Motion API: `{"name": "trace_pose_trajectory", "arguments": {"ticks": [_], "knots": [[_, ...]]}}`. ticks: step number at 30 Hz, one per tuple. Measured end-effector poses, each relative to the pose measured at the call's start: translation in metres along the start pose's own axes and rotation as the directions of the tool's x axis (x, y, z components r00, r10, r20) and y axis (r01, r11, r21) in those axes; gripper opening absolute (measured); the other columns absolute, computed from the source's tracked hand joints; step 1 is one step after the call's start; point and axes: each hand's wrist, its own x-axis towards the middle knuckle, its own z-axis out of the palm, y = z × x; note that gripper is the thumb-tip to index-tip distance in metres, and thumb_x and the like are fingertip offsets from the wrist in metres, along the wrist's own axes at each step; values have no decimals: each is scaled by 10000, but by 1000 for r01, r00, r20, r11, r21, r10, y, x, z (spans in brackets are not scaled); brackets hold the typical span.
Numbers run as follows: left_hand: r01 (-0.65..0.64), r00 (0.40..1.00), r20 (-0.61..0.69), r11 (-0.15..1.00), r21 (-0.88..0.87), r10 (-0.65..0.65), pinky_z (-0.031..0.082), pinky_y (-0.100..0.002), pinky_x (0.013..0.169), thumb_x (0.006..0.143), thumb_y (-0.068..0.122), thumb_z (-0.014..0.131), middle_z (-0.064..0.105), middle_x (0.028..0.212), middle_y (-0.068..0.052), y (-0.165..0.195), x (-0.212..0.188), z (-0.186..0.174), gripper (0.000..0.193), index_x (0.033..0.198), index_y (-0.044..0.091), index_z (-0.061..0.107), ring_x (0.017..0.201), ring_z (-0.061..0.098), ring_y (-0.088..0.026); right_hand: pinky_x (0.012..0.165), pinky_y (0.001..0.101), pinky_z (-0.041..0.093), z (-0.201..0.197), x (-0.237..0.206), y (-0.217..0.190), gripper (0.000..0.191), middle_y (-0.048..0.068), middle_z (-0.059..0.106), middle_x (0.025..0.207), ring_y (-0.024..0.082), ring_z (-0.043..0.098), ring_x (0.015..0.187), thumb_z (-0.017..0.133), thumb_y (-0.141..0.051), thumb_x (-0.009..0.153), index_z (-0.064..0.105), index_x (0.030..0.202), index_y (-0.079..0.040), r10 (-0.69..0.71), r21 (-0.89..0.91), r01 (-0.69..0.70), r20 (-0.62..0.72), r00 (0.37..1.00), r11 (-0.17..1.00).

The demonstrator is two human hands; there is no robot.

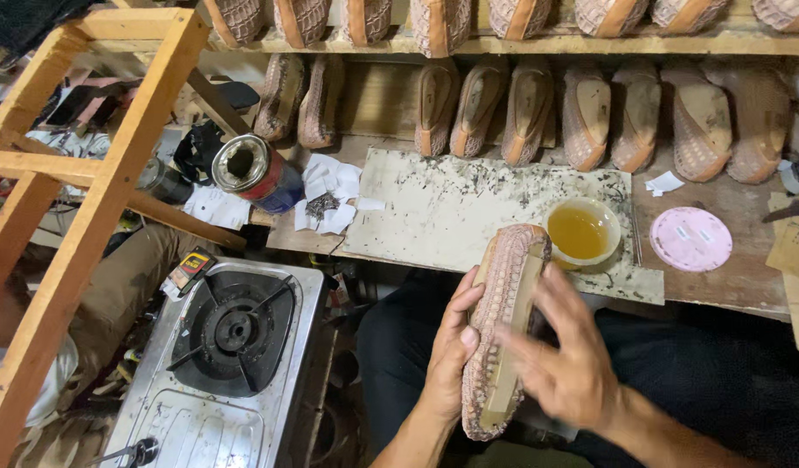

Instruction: The person applies a yellow liquid to the sole of a slip-on shoe using fingers. The person repeatedly dips fingers into a small container and rubs the liquid along the sole edge, then places the shoe on a shelf and picks up another shoe to repeat the process.

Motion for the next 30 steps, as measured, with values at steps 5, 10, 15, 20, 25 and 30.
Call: {"name": "trace_pose_trajectory", "arguments": {"ticks": [5,10,15,20,25,30], "knots": [[2,999,-45,997,-80,-6,416,-466,1187,929,496,658,254,1699,-149,-4,0,-12,761,1459,8,413,1476,417,-319,1248,555,292,-18,7,26,256,142,388,1610,445,316,1536,720,-241,843,768,1083,-166,204,-96,-197,64,977,976],[103,994,-22,983,-153,-107,565,-436,956,936,456,668,508,1461,-236,5,-3,-24,788,1540,45,373,1181,642,-346,1233,563,311,-27,18,84,384,90,460,1570,390,306,1542,765,-392,805,791,1048,-97,403,-367,-334,130,906,868],[136,986,-72,972,-194,-152,569,-424,949,926,428,668,562,1413,-206,8,-6,-24,793,1554,59,356,1158,652,-321,1072,759,243,-26,23,125,632,197,351,1622,531,179,1485,788,-525,695,819,1107,-48,483,-468,-317,291,826,825],[142,982,-89,962,-233,-167,579,-438,975,908,431,650,567,1424,-173,14,0,-31,783,1531,67,345,1161,665,-332,1226,557,290,-26,2,138,407,153,456,1617,447,283,1541,683,-449,890,809,961,-69,432,-387,-355,130,893,851],[158,985,-20,949,-272,-170,558,-445,939,988,476,602,558,1429,-207,6,8,-27,763,1569,55,341,1132,659,-344,1327,497,277,-27,-4,118,385,50,637,1503,328,415,1575,601,-390,989,785,801,-108,479,-106,-467,178,860,878],[198,975,-50,944,-265,-218,533,-428,1038,974,452,583,546,1445,-194,-6,17,-11,736,1541,46,349,1238,621,-291,1283,540,221,-7,-4,44,455,180,370,1628,387,306,1543,524,-452,1015,707,1237,-98,159,138,-169,81,984,976]]}}
